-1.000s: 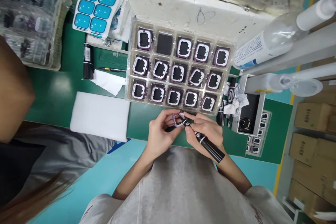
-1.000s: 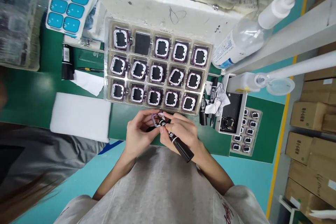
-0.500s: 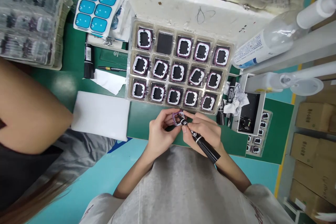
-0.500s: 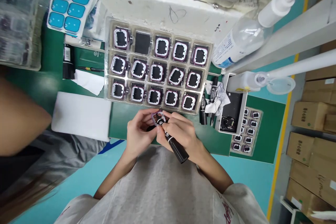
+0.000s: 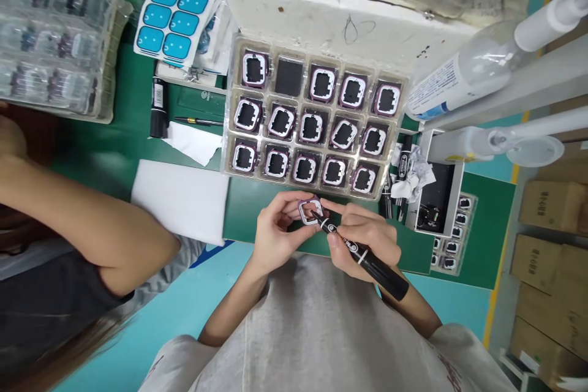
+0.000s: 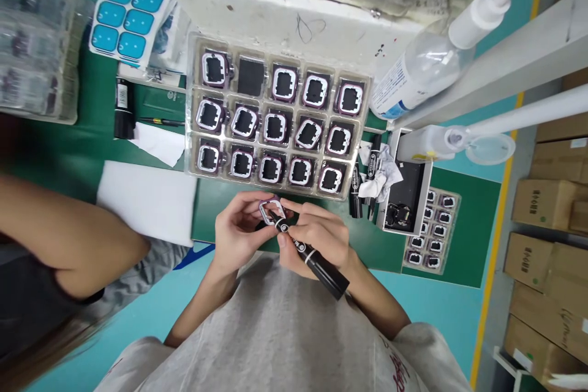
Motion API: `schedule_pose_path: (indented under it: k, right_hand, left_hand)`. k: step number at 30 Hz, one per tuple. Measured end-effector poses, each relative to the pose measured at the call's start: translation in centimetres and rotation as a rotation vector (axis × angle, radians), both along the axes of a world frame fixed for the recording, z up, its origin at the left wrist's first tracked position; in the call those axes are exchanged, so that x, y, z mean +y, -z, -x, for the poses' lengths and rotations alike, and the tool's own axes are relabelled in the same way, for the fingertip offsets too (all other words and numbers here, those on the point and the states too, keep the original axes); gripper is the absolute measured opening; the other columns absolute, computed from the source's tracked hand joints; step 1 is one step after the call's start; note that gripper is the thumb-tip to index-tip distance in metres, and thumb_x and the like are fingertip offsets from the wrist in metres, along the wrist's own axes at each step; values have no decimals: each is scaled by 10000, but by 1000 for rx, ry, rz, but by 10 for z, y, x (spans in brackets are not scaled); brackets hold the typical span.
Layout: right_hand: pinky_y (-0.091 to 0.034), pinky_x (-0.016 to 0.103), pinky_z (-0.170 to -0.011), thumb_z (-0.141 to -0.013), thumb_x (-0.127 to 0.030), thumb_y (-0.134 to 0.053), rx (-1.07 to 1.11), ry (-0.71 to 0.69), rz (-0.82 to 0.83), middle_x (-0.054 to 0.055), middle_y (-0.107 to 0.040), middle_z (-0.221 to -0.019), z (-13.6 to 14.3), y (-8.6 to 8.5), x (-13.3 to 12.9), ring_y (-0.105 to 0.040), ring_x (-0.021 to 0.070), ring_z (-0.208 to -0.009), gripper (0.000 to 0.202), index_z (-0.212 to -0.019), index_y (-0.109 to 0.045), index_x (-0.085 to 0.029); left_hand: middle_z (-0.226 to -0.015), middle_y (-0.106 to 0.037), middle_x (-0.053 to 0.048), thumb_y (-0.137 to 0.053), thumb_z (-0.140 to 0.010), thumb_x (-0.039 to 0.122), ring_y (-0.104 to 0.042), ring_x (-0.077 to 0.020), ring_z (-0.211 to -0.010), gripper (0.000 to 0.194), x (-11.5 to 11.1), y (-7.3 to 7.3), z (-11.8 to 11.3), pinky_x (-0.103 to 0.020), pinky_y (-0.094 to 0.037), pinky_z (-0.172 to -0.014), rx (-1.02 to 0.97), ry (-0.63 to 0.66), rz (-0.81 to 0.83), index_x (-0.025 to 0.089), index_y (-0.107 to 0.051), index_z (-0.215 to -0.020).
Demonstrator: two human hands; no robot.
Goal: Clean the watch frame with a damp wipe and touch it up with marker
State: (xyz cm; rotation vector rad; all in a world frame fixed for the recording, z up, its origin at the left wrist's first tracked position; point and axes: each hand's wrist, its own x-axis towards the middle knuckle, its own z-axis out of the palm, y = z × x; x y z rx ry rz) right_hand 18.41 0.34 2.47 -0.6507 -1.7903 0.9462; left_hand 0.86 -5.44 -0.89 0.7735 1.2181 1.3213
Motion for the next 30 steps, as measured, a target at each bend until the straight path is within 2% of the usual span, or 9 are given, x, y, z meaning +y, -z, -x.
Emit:
schedule_pose_path:
  k: [6, 12, 17, 22, 25, 30]
  right_hand:
    - [-780, 533, -995, -1022, -85, -646, 45, -5, -43, -86, -535, -718, -1, -2, -2, -484, 168, -521, 304, -1219, -665, -315]
    - [-787, 563, -963, -1029, -120, -655, 51, 19, -35, -88, -533, -697, -5, -1, -3, -440, 172, -491, 290, -1222, -666, -337]
    - [-771, 592, -988, -1005, -64, -644, 85, 9, 31, -89, -534, -692, -8, 0, -4, -479, 167, -533, 296, -1177, -661, -305]
    - [-771, 576, -961, -1033, -141, -661, 94, 47, 90, -99, -535, -681, -12, 0, -6, -482, 152, -533, 201, -1121, -626, -318]
    - [-767, 582, -972, -1054, -158, -646, 105, 45, 110, -101, -535, -673, -14, -3, -7, -495, 160, -530, 187, -1128, -627, -329]
    - [-786, 527, -915, -1064, -187, -622, 115, 66, 45, -107, -508, -661, -11, -7, -8, -456, 155, -492, 183, -1162, -613, -341]
  left_hand:
    - [-1043, -903, -77, -1013, -860, 344, -903, -257, -955, 443, 1, -1, -2, -331, -739, -888, -13, -2, -19, 213, -745, -1187]
    - [-1076, -908, -76, -970, -883, 260, -899, -248, -988, 374, -2, -2, -7, -322, -737, -928, 166, -30, -42, 212, -785, -1205]
    - [-1097, -916, -58, -955, -868, 209, -905, -255, -983, 445, -5, -14, -10, -342, -748, -951, 319, -26, -49, 220, -788, -1280]
    - [-1061, -917, -38, -991, -839, 257, -908, -259, -928, 491, -6, -25, -13, -353, -759, -902, 412, -27, -45, 239, -780, -1282]
    - [-1044, -916, -45, -1014, -838, 273, -908, -256, -946, 486, -4, -24, -13, -344, -751, -908, 317, -13, -39, 239, -770, -1257]
    - [-988, -904, -77, -1061, -807, 393, -908, -271, -943, 514, 2, -16, -12, -344, -745, -861, -48, 63, 31, 213, -703, -1128]
